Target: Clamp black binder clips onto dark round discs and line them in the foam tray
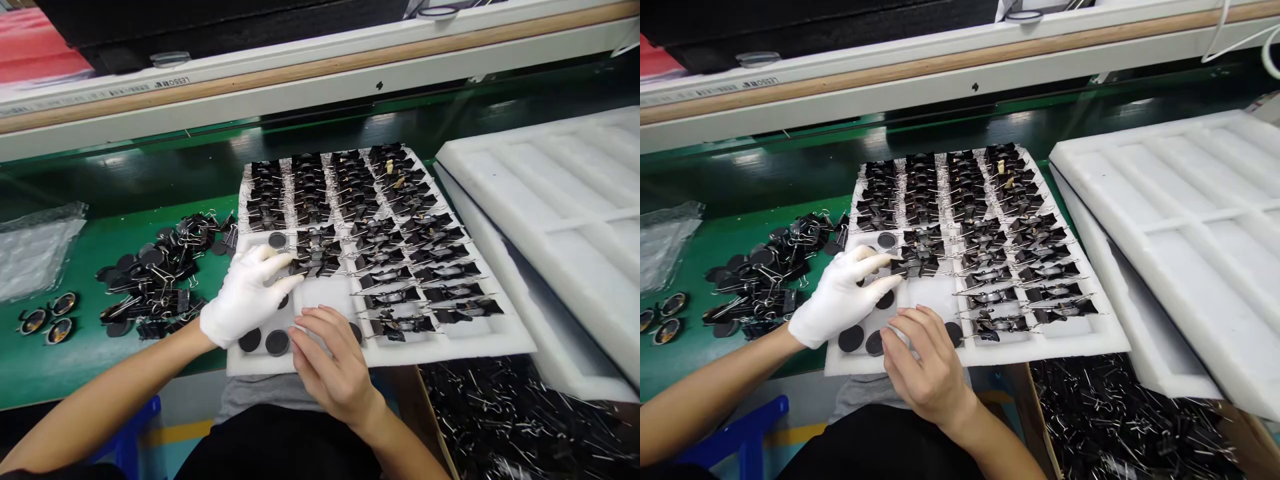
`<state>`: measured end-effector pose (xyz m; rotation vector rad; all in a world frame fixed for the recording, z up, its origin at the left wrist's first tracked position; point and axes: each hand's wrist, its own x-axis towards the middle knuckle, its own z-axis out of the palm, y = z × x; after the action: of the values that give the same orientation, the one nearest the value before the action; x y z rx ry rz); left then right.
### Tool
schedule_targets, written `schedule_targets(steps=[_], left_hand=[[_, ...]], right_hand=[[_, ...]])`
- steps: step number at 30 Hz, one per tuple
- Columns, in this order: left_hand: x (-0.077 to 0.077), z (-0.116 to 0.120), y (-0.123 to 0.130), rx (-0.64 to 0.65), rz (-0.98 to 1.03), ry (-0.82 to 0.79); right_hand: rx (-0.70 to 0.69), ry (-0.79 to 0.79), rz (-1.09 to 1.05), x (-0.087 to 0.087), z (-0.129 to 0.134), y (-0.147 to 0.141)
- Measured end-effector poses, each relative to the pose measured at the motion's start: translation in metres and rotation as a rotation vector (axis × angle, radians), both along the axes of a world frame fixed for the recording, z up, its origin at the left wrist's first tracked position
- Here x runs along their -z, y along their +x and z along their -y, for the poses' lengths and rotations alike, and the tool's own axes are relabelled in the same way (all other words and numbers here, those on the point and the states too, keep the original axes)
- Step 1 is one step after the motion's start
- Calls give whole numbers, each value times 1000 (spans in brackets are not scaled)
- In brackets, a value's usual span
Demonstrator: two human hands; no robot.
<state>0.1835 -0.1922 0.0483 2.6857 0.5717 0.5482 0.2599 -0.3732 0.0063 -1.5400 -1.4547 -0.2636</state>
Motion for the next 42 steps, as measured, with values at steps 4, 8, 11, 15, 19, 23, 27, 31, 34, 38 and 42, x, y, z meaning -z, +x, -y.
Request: schedule_targets(steps=[4, 8, 11, 15, 19, 23, 27, 31, 34, 38, 42], left_hand=[[4, 2, 4, 19, -21, 52], [14, 7, 12, 22, -86, 238], [18, 11, 14, -49, -158, 364], [21, 11, 14, -108, -182, 368], [22, 9, 14, -120, -175, 362], [18, 9, 16, -34, -183, 360], [9, 11, 26, 85, -173, 386], [1, 11, 36, 69, -187, 403], [1, 11, 40, 53, -186, 386], [4, 12, 39, 69, -157, 375], [-9, 4, 8, 26, -99, 392]], right_hand=[[-13, -37, 17, 0, -1, -2], [-11, -47, 28, 3, -1, -2], [-8, -61, 23, 6, 0, -3], [111, -182, 44, 0, 5, -4], [283, -495, 217, -13, 22, 1], [312, -681, 466, -18, 38, 14], [234, -731, 612, -22, 39, 28], [138, -784, 663, -26, 32, 37], [95, -830, 653, -27, 27, 39], [16, -828, 633, -35, 22, 42], [-119, -754, 535, -52, 18, 42]])
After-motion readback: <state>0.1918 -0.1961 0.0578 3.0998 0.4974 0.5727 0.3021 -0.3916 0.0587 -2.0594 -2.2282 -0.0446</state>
